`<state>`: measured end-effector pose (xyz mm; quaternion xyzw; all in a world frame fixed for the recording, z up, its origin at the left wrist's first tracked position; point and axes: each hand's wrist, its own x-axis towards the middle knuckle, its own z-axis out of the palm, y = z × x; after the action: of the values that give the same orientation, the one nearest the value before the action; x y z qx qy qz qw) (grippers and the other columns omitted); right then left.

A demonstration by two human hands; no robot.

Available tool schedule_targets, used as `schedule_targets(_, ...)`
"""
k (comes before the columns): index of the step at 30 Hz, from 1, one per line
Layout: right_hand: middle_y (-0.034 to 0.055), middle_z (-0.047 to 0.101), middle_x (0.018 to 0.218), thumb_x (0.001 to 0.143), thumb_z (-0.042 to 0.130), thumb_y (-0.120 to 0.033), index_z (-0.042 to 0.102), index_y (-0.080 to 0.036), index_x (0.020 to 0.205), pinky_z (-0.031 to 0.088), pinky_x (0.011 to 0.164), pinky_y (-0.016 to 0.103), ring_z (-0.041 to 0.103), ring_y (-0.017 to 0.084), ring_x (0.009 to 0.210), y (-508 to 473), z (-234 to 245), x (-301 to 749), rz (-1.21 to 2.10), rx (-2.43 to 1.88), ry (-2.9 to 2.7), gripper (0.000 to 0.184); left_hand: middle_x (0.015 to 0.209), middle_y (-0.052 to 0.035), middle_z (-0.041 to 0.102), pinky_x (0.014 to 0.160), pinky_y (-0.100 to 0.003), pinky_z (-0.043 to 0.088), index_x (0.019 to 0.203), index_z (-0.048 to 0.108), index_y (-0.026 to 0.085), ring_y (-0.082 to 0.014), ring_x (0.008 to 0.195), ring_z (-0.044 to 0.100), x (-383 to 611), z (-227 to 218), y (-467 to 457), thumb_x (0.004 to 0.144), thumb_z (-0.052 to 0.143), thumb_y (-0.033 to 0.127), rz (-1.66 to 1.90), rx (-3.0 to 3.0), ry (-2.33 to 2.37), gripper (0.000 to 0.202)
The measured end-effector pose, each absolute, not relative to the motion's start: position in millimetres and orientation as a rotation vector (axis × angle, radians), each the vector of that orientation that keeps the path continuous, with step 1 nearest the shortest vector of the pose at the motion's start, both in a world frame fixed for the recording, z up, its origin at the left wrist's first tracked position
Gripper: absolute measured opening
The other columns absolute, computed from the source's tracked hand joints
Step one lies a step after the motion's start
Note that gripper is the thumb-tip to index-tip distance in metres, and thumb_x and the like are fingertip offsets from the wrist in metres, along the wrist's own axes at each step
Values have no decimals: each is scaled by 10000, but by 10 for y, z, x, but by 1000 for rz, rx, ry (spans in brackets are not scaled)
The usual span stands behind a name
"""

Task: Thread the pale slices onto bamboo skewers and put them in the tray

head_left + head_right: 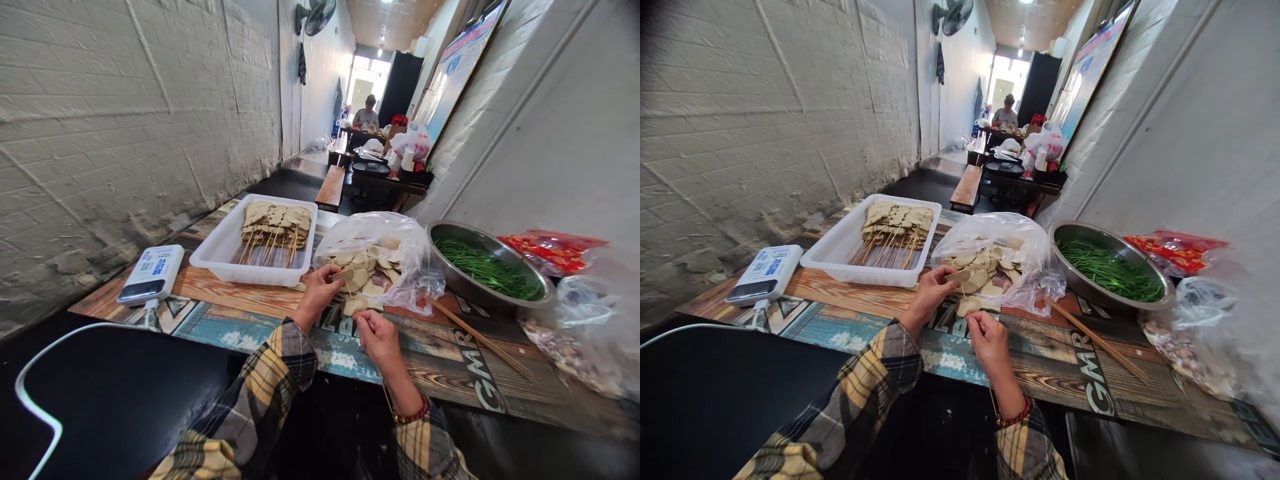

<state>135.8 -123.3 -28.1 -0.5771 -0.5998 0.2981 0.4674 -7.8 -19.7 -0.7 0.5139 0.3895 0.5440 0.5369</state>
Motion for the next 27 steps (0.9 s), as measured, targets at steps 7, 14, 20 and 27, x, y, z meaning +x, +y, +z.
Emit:
schedule_targets(7,-54,497,433,894,503,-424,659,-165,800,349,449,203,475,106,402,-1221,-321,1367,739,-1415,-1472,317,676,28,581,558,-211,343,762,644,160,-100,594,468,-74,-48,-176,644,694,217,1292,1307,907,140)
schedule_targets(14,-55,495,441,900,499,-421,655,-171,806,351,448,201,481,104,405,-1222,-321,1368,730,-1422,-1477,310,680,22,587,559,-215,344,769,650,163,-106,593,467,-82,-95,-145,638,715,236,1280,1336,922,163)
schedule_targets(20,-52,498,435,890,503,-455,654,-175,791,348,453,211,479,112,408,-1215,-327,1370,737,-1415,-1451,333,681,26,591,590,-214,381,771,649,166,-107,611,494,-71,-137,-129,616,739,237,1245,1312,883,193)
schedule_targets(27,-58,485,429,877,520,-470,667,-144,846,329,443,213,448,104,399,-1216,-322,1381,783,-1393,-1350,360,709,14,601,584,-208,393,778,634,158,-106,630,521,-51,-85,-192,586,752,220,1142,1252,836,234)
